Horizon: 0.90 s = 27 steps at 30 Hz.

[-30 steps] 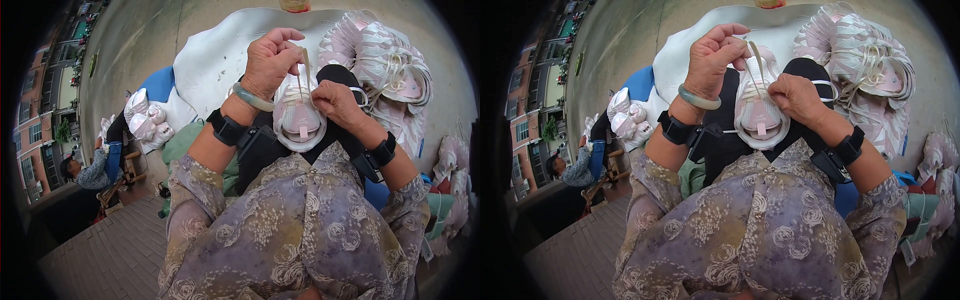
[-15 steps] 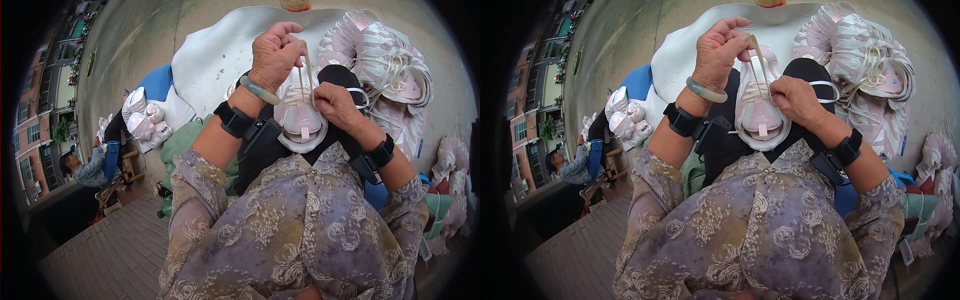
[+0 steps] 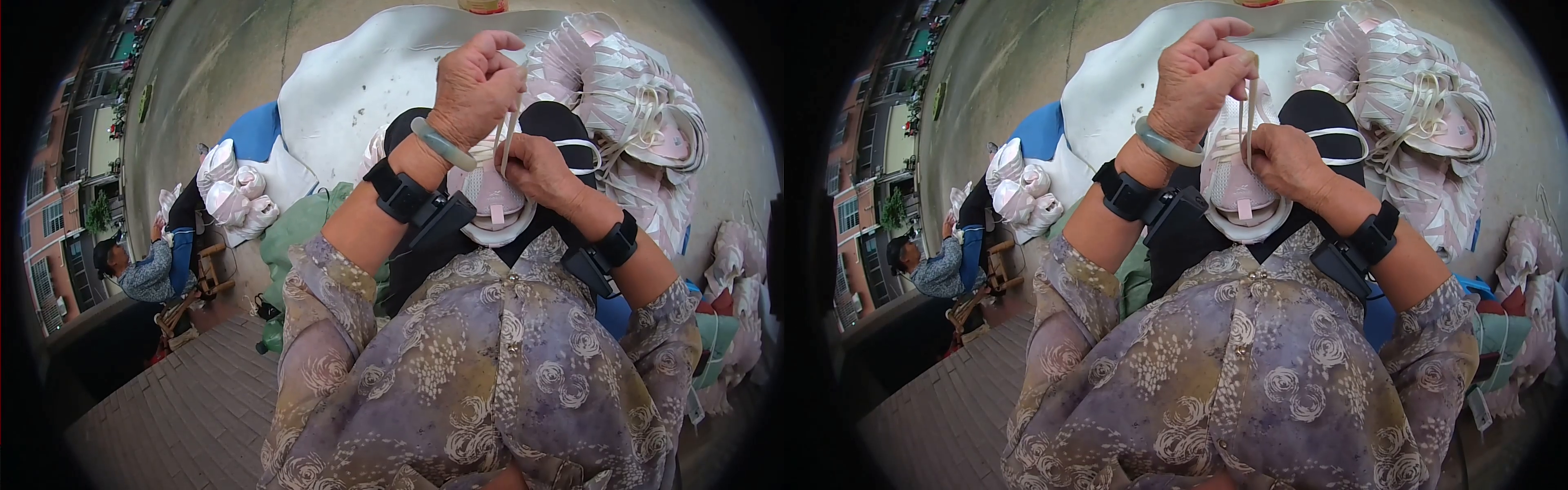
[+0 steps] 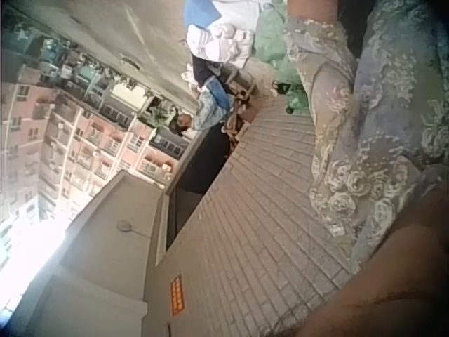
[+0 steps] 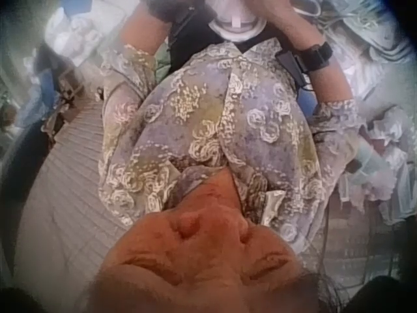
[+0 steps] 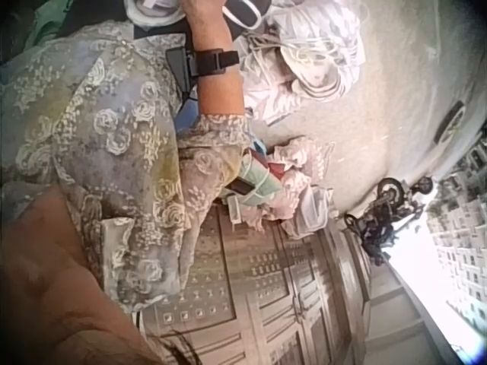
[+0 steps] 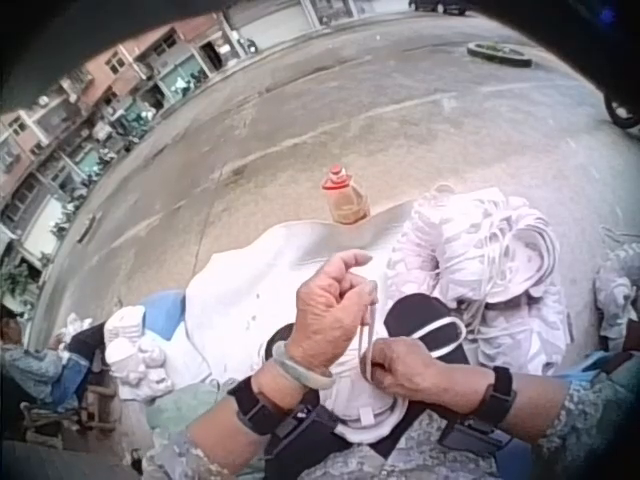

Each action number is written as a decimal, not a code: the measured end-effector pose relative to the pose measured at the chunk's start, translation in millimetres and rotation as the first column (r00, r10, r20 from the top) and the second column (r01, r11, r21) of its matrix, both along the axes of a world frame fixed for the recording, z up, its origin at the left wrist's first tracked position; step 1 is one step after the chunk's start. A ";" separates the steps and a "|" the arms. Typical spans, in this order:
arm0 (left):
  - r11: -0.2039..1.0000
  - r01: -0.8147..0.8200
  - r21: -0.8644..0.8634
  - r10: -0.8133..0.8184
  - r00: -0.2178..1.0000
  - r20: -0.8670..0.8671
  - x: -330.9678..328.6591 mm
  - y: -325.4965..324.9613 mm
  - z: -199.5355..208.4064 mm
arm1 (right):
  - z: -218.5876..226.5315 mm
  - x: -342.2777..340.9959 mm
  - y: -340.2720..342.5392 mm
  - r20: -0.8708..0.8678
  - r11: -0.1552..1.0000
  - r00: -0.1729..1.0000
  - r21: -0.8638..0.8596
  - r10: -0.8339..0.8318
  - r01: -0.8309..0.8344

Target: The recorder is threading and lacing white and pink athletic shoes while sitting on the floor.

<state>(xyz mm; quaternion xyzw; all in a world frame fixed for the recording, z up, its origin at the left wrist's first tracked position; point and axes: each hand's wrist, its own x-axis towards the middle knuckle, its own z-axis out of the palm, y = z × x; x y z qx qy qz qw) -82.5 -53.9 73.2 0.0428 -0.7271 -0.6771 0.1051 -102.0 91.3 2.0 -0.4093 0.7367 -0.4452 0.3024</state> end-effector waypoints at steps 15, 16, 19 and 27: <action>0.575 0.012 -0.818 -0.072 0.997 -0.036 96.2 -3.9 -32.6 | 5.3 7.5 7.9 -0.008 0.989 0.990 0.037 -0.143 0.143; 0.576 0.010 -0.817 -0.071 0.997 -0.037 98.3 -2.1 -36.9 | 5.7 8.3 7.6 -0.065 0.985 0.983 0.018 -0.170 0.171; 0.534 0.010 -0.845 -0.052 0.998 -0.021 101.7 4.2 -47.4 | 1.8 9.4 7.6 -0.105 0.987 0.982 0.000 -0.158 0.159; 0.598 -0.084 -0.797 0.014 0.995 -0.094 97.4 7.8 -68.1 | -0.5 11.9 6.3 -0.120 0.987 0.980 0.010 -0.159 0.161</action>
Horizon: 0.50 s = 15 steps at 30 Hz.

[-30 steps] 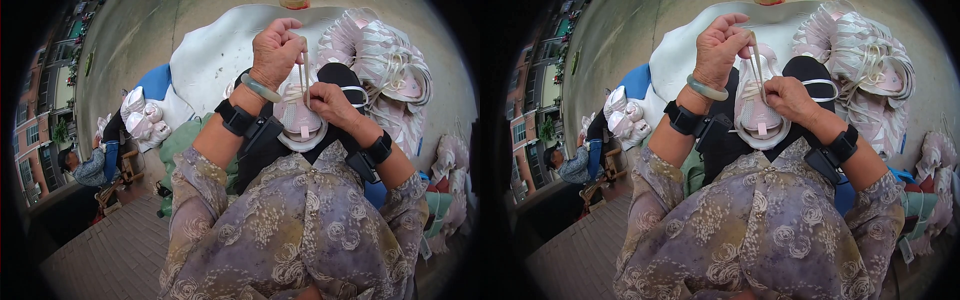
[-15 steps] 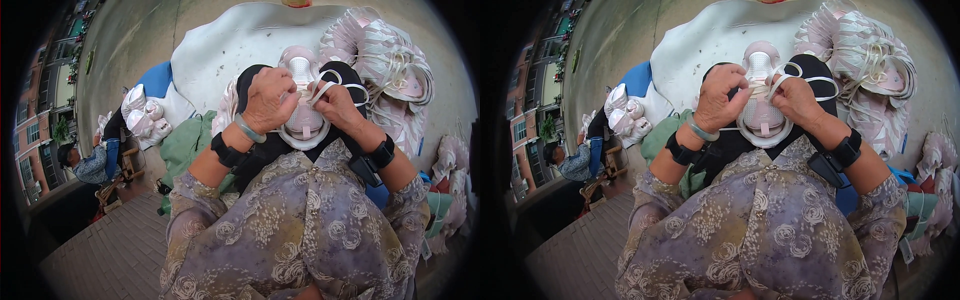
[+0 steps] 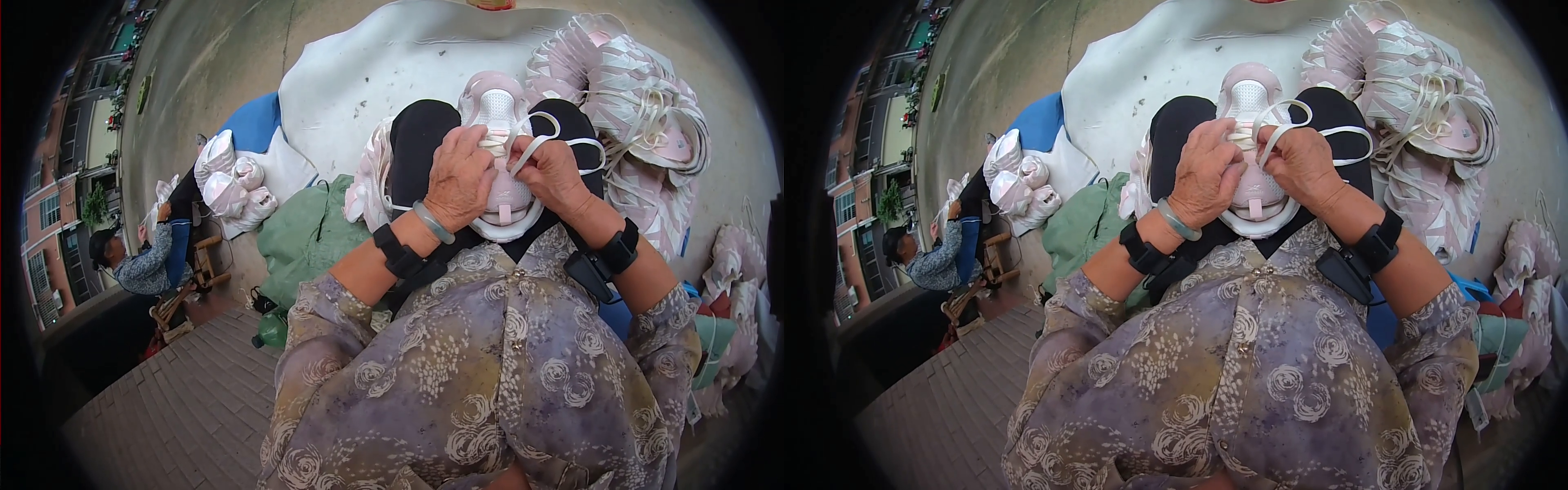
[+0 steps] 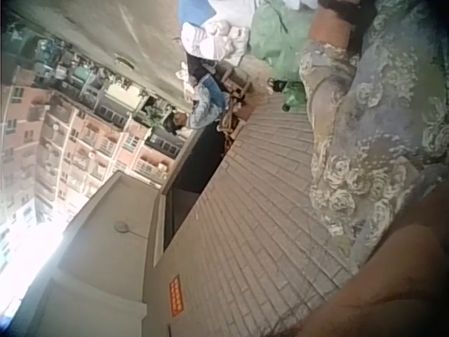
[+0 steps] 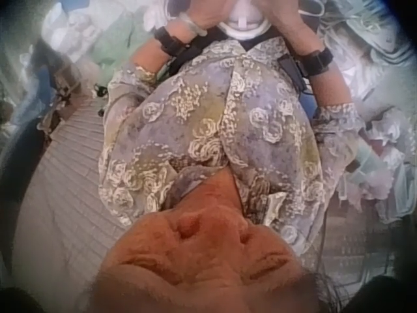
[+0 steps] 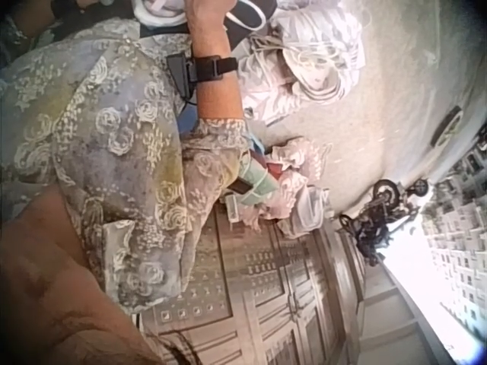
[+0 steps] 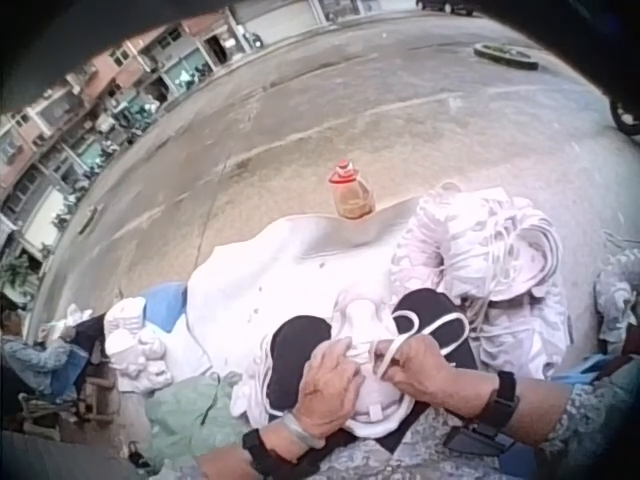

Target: The recorder is threading and lacing white and pink athletic shoes while sitting on the floor.

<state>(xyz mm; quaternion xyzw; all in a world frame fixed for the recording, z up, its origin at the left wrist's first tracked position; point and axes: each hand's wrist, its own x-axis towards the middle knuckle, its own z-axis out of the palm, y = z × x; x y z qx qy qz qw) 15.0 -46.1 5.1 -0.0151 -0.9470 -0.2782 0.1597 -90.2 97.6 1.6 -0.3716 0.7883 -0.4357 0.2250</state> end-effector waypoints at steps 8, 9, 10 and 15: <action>0.999 -0.015 0.034 0.014 1.000 0.025 -2.2 2.5 -6.4 | -3.9 -1.1 3.7 0.016 0.999 0.999 -0.025 0.028 -0.028; 0.996 -0.008 0.093 0.003 0.998 0.055 -2.3 0.7 -4.8 | -3.3 -2.7 6.2 0.254 0.996 0.966 -0.092 0.045 -0.022; 0.996 -0.001 0.093 -0.004 0.998 0.055 -3.0 -2.6 -0.1 | -1.6 -5.2 9.9 0.473 0.988 0.878 -0.152 0.070 0.004; 0.999 0.031 0.034 -0.036 0.984 0.175 14.6 -39.5 40.6 | 23.4 -23.0 31.6 0.824 0.931 0.549 -0.298 0.139 0.212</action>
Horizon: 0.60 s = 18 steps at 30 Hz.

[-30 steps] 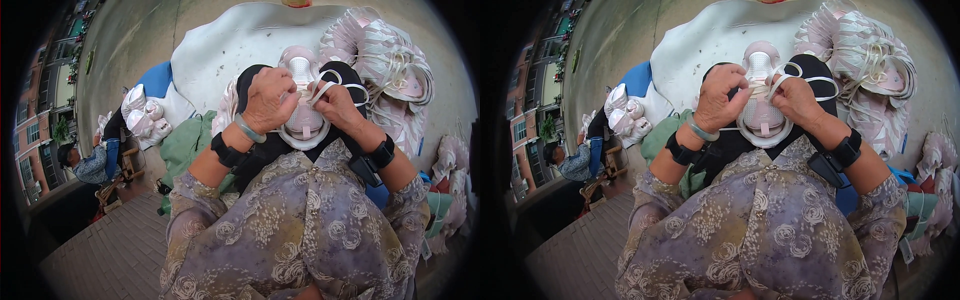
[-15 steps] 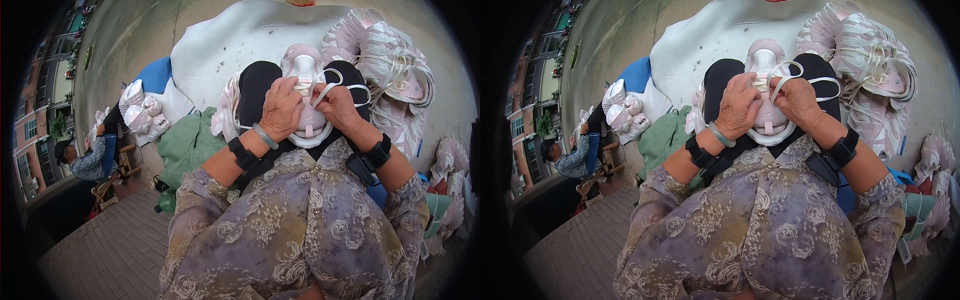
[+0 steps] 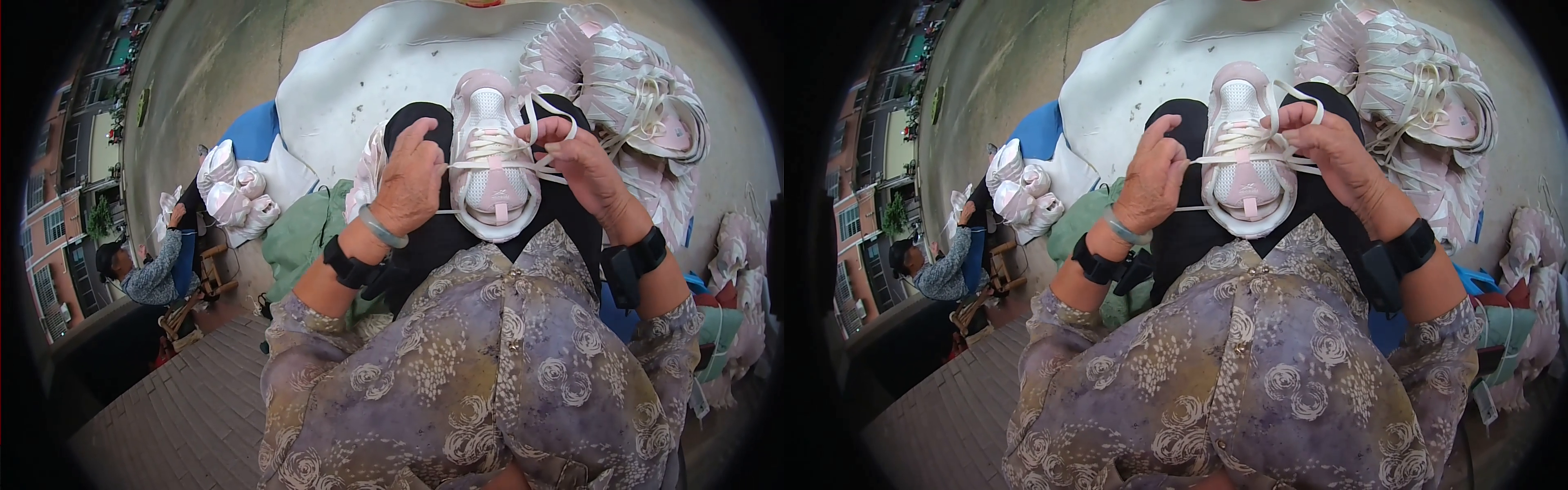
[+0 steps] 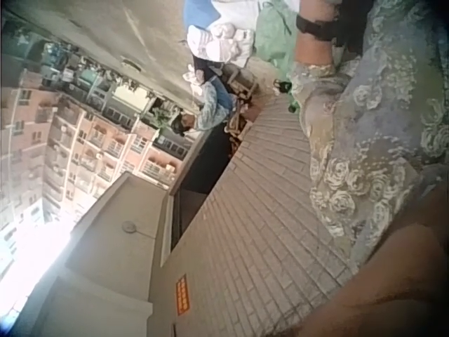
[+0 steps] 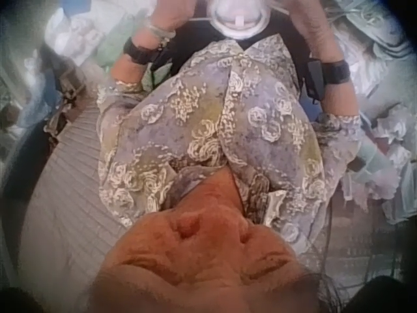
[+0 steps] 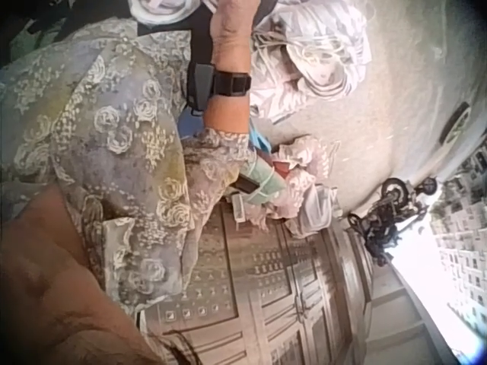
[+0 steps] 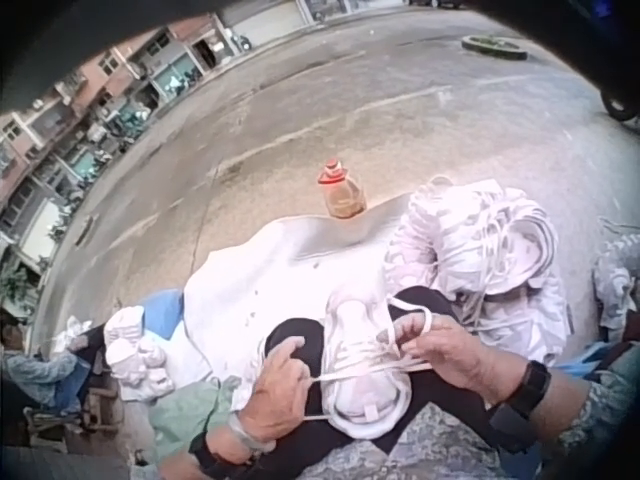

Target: The recorder is threading and lacing white and pink athletic shoes while sitting on the floor.

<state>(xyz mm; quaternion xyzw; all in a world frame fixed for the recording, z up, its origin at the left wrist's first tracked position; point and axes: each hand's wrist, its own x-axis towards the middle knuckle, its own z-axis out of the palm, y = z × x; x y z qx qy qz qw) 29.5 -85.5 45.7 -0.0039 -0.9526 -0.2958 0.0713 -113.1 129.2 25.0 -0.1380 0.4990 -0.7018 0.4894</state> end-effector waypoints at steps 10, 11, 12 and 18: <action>0.750 -0.383 -0.540 0.543 0.822 0.171 149.2 -179.0 -33.2 | 24.6 -41.6 115.1 -0.293 0.914 0.944 0.406 0.149 -0.018; 0.692 -0.373 -0.618 0.630 0.730 0.265 151.5 -178.5 -33.0 | 22.2 -43.4 124.9 -0.229 0.825 0.937 0.556 0.265 -0.098; 0.696 -0.375 -0.613 0.629 0.730 0.267 152.8 -174.6 -36.7 | 18.9 -45.3 132.6 -0.146 0.707 0.918 0.685 0.369 -0.175; 0.957 -0.175 -0.230 0.177 0.984 -0.012 56.2 -68.1 -26.8 | -18.9 -4.2 98.3 -0.893 0.833 0.290 0.432 0.343 0.346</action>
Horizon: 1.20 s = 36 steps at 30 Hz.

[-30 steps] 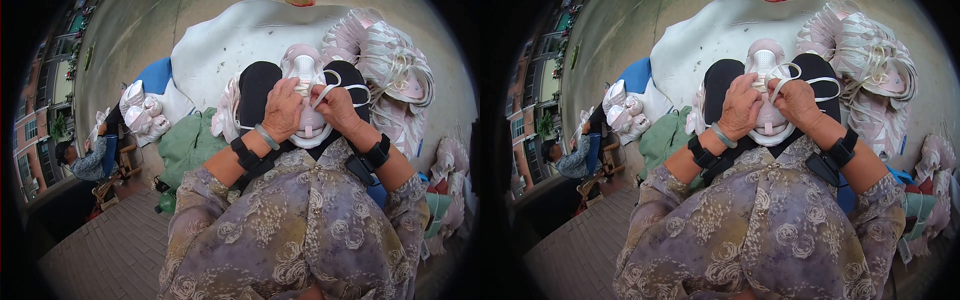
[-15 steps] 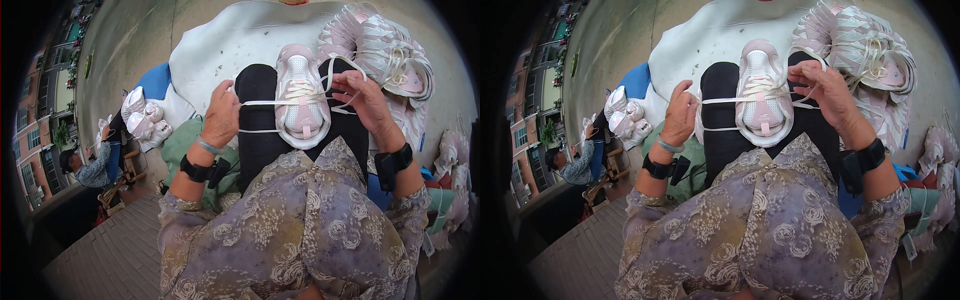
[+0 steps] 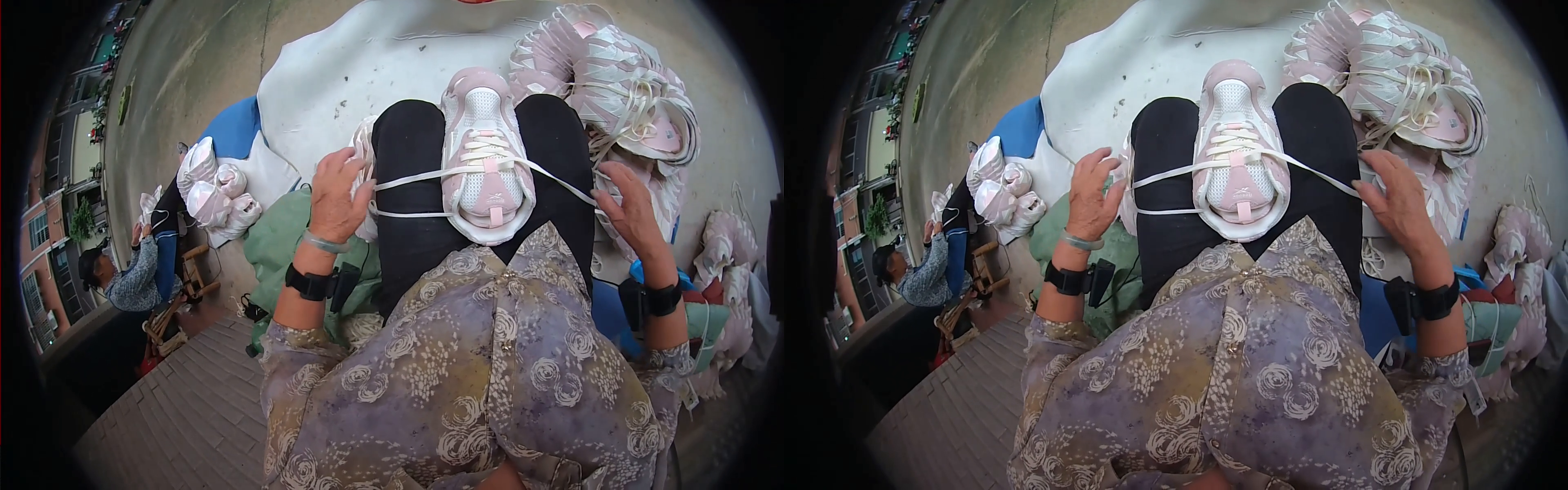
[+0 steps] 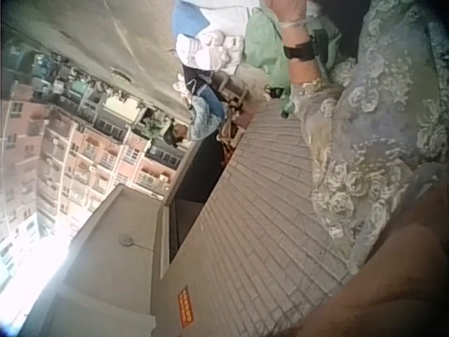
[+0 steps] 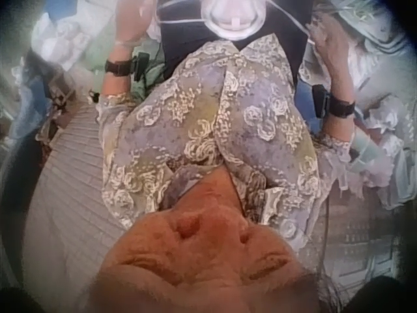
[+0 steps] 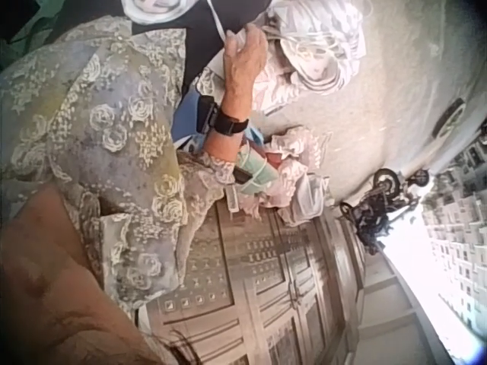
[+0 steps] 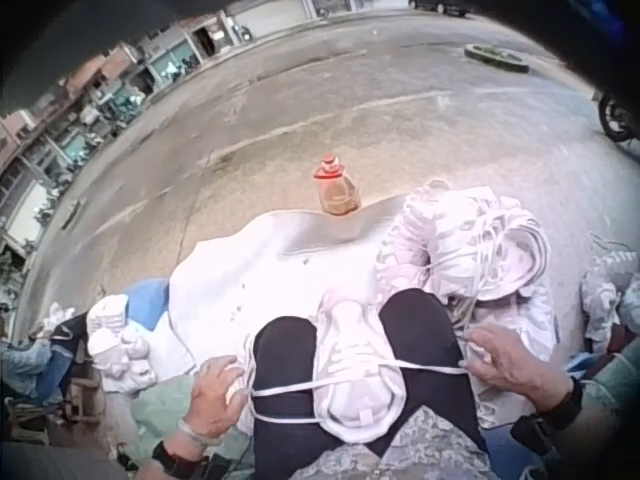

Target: The recorder is threading and lacing white and pink athletic shoes while sitting on the floor.

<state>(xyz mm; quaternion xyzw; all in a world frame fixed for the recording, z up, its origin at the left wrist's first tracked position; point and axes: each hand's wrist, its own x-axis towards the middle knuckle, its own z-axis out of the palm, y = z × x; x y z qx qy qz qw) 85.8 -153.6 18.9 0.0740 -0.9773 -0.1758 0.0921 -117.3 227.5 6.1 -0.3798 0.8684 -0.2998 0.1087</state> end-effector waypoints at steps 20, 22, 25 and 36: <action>0.534 -0.288 0.795 -0.212 0.864 0.456 -31.2 23.3 6.4 | 6.1 21.4 -66.8 -0.127 0.971 0.963 0.005 0.236 -0.237; 0.514 -0.357 0.780 -0.243 0.811 0.532 -34.0 21.3 11.5 | -0.5 27.1 -57.4 -0.121 0.976 0.969 -0.010 0.216 -0.218; 0.500 -0.358 0.789 -0.259 0.807 0.531 -34.7 19.3 12.2 | -11.4 31.1 -55.6 -0.130 0.983 0.978 -0.057 0.164 -0.173; 0.751 -0.144 0.644 -0.053 0.959 0.277 -5.6 17.2 29.5 | -18.7 12.0 22.8 -0.164 0.993 0.982 -0.062 0.093 -0.104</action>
